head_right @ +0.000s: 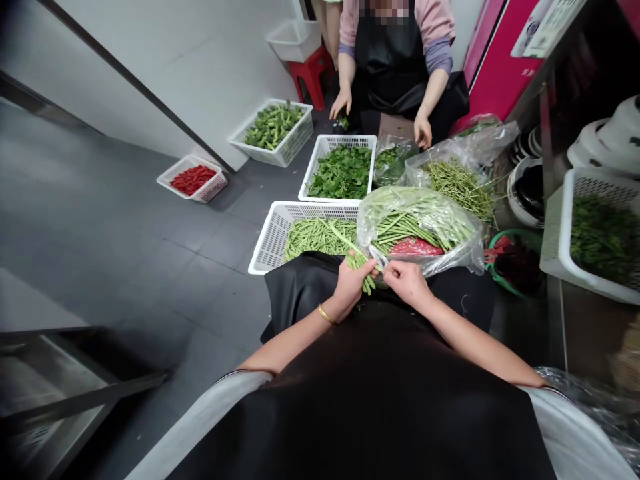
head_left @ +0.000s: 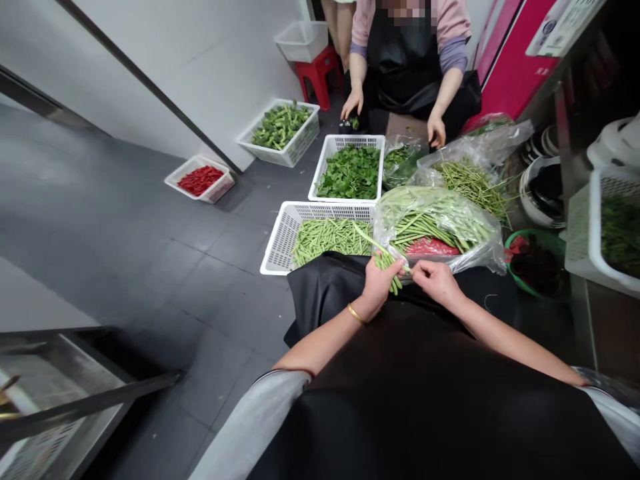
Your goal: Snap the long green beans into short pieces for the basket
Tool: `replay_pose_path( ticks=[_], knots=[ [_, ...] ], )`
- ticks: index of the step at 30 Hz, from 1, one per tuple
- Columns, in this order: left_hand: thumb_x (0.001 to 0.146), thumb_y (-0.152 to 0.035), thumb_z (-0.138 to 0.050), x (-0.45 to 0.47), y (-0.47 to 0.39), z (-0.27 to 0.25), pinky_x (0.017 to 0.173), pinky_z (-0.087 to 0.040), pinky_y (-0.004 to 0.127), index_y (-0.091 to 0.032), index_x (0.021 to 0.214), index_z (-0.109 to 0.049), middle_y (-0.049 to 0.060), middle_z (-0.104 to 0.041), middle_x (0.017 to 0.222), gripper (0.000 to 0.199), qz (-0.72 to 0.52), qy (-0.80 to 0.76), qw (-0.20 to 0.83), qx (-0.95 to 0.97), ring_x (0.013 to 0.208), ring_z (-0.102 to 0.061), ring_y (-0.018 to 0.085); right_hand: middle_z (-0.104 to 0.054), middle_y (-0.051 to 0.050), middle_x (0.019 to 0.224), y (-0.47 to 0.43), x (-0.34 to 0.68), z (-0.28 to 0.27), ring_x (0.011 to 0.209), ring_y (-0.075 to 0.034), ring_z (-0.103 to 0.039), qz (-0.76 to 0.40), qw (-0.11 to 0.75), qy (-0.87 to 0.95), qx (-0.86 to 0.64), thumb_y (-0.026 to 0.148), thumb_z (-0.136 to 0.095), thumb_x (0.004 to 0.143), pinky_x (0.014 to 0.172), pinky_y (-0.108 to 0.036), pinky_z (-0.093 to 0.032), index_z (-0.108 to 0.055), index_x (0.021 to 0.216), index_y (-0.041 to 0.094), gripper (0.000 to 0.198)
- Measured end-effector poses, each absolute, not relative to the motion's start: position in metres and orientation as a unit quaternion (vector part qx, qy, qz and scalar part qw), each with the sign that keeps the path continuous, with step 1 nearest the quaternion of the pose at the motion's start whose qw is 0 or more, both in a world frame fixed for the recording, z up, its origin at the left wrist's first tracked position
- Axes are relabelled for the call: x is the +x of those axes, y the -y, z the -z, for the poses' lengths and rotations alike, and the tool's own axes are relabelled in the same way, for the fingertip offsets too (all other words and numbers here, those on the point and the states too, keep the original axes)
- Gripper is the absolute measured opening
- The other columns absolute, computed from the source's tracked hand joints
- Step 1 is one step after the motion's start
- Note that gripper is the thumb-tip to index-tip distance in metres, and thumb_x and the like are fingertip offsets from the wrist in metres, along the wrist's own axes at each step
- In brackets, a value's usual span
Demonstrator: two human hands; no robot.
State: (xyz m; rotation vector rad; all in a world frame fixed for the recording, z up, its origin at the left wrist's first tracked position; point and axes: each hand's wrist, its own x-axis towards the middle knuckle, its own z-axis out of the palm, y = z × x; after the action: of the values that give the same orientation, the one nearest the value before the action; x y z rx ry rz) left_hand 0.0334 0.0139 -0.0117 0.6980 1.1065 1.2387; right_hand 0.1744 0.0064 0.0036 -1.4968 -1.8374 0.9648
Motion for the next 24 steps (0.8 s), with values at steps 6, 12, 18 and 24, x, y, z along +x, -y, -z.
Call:
replay_pose_path(
  ticks=[6,12,18,24],
  knots=[
    [0.065,-0.037,-0.079,0.016,-0.016,0.006,0.057,-0.043,0.021,-0.017,0.08,-0.058,-0.003,-0.059,0.063,0.033,-0.495,-0.497,0.552,0.451,0.054,-0.052,0.008,-0.048,0.006,0.04,0.005,0.181,-0.029,0.036,-0.009,-0.042,-0.595,0.214,0.581,-0.513,0.034,-0.055,0.077,0.041,-0.021,-0.032,-0.058,0.061,0.018,0.023],
    [0.063,-0.04,-0.08,0.007,-0.018,0.012,0.047,-0.039,0.022,-0.012,0.091,-0.066,-0.001,-0.06,0.059,0.042,-0.331,-0.382,0.713,0.486,0.044,-0.049,0.008,-0.056,0.005,0.053,-0.01,0.21,-0.049,0.041,-0.009,-0.049,-0.656,0.162,0.582,-0.452,0.048,-0.072,0.07,0.041,-0.02,-0.036,-0.066,0.095,0.016,0.041],
    [0.06,-0.037,-0.081,0.014,-0.009,0.006,0.047,-0.038,0.02,-0.012,0.073,-0.061,-0.003,-0.056,0.054,0.035,-0.297,-0.39,0.706,0.51,0.043,-0.047,0.007,-0.065,-0.007,0.068,-0.038,0.198,0.011,0.057,-0.017,-0.059,-0.363,0.267,0.676,-0.583,0.047,-0.055,0.086,0.052,-0.026,-0.043,-0.063,0.081,0.015,0.034],
    [0.06,-0.035,-0.079,0.013,-0.018,0.012,0.047,-0.039,0.021,-0.013,0.076,-0.057,-0.002,-0.057,0.059,0.035,-0.395,-0.461,0.705,0.366,0.046,-0.048,0.008,-0.066,-0.005,0.066,-0.025,0.199,0.026,0.061,-0.02,-0.064,-0.377,0.096,0.693,-0.607,0.042,-0.056,0.086,0.057,-0.027,-0.046,-0.059,0.074,0.017,0.028]
  ],
)
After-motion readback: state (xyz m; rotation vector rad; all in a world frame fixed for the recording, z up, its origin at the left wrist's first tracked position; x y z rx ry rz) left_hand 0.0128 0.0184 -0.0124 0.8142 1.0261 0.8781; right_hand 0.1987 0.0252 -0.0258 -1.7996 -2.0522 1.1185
